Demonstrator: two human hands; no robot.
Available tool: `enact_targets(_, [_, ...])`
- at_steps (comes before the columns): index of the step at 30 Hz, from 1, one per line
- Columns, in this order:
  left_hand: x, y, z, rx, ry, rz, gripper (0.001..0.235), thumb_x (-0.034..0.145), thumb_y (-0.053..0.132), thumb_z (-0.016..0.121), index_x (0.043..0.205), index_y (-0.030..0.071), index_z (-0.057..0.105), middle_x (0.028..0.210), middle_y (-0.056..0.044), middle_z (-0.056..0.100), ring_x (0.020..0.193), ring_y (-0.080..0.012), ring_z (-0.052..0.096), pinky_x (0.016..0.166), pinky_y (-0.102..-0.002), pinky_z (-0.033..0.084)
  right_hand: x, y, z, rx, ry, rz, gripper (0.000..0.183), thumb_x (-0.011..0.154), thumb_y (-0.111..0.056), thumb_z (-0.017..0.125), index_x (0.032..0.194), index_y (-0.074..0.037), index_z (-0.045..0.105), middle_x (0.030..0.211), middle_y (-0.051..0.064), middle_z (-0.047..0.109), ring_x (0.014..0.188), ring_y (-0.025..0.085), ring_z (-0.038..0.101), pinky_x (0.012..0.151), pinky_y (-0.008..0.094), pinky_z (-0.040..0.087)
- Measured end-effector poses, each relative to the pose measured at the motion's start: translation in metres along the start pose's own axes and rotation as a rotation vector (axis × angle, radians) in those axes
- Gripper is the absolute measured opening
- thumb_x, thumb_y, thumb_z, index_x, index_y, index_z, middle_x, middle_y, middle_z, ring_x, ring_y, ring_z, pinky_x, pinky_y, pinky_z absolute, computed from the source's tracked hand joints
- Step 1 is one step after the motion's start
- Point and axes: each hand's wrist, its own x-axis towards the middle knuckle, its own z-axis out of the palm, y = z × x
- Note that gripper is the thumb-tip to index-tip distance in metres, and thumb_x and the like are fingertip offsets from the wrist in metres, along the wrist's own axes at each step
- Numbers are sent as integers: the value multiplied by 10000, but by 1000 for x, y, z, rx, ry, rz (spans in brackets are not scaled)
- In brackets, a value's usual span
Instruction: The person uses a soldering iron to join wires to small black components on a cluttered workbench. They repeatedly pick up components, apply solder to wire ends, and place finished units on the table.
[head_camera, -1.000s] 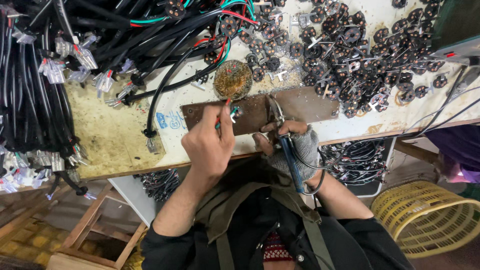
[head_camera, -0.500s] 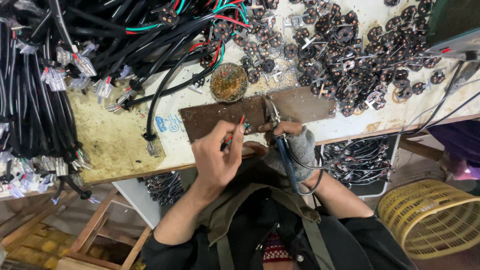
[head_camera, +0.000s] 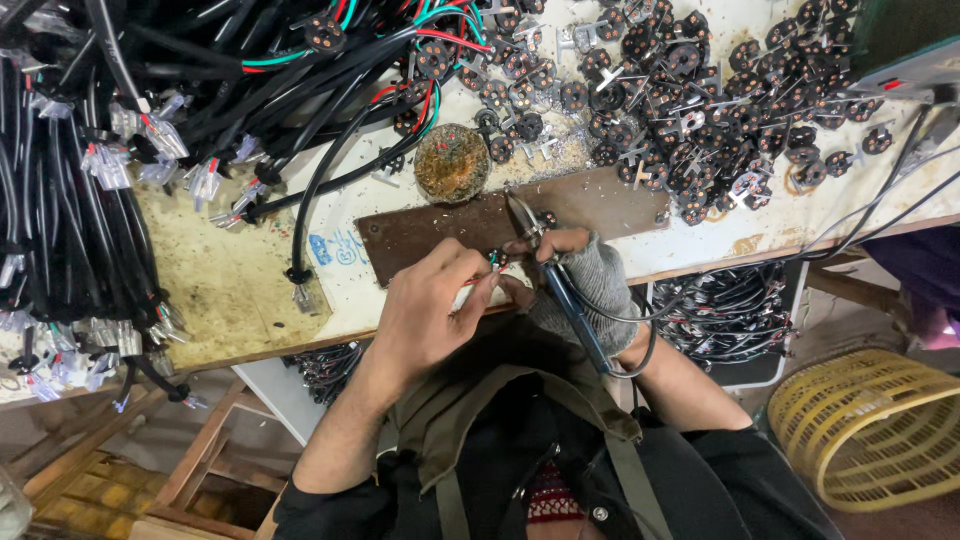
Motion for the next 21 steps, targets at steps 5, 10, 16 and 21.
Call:
enact_targets(5, [3, 8, 3, 164, 24, -51, 111, 948, 157, 722, 919, 77, 652, 887, -107, 616, 765, -357, 668, 608, -470, 491, 2, -2, 2, 64, -51, 50, 490, 870, -25, 846, 1135, -68, 436, 1124, 103, 736, 1019, 152, 729, 826, 261, 565])
enact_targets(10, [6, 12, 6, 112, 97, -147, 135, 890, 173, 752, 852, 81, 661, 822, -105, 610, 713, -348, 653, 594, -454, 485, -3, -4, 5, 111, -11, 114, 479, 923, -25, 816, 1192, -63, 421, 1013, 55, 681, 1005, 128, 747, 775, 228, 571])
enact_targets(16, [7, 10, 13, 62, 164, -221, 180, 837, 184, 778, 764, 82, 648, 759, -91, 592, 660, -317, 634, 580, -439, 460, -26, 14, -10, -106, 128, -27, 264, 898, -88, 781, 1052, -42, 571, 817, 80, 707, 632, 125, 661, 577, 256, 505])
enact_targets(21, [4, 8, 21, 48, 236, -239, 179, 817, 183, 773, 740, 91, 640, 764, -80, 601, 640, -312, 634, 560, -437, 460, -50, 35, -12, 503, -248, 460, 129, 967, -54, 665, 847, -49, 712, 762, 67, 718, 645, 174, 691, 577, 301, 543])
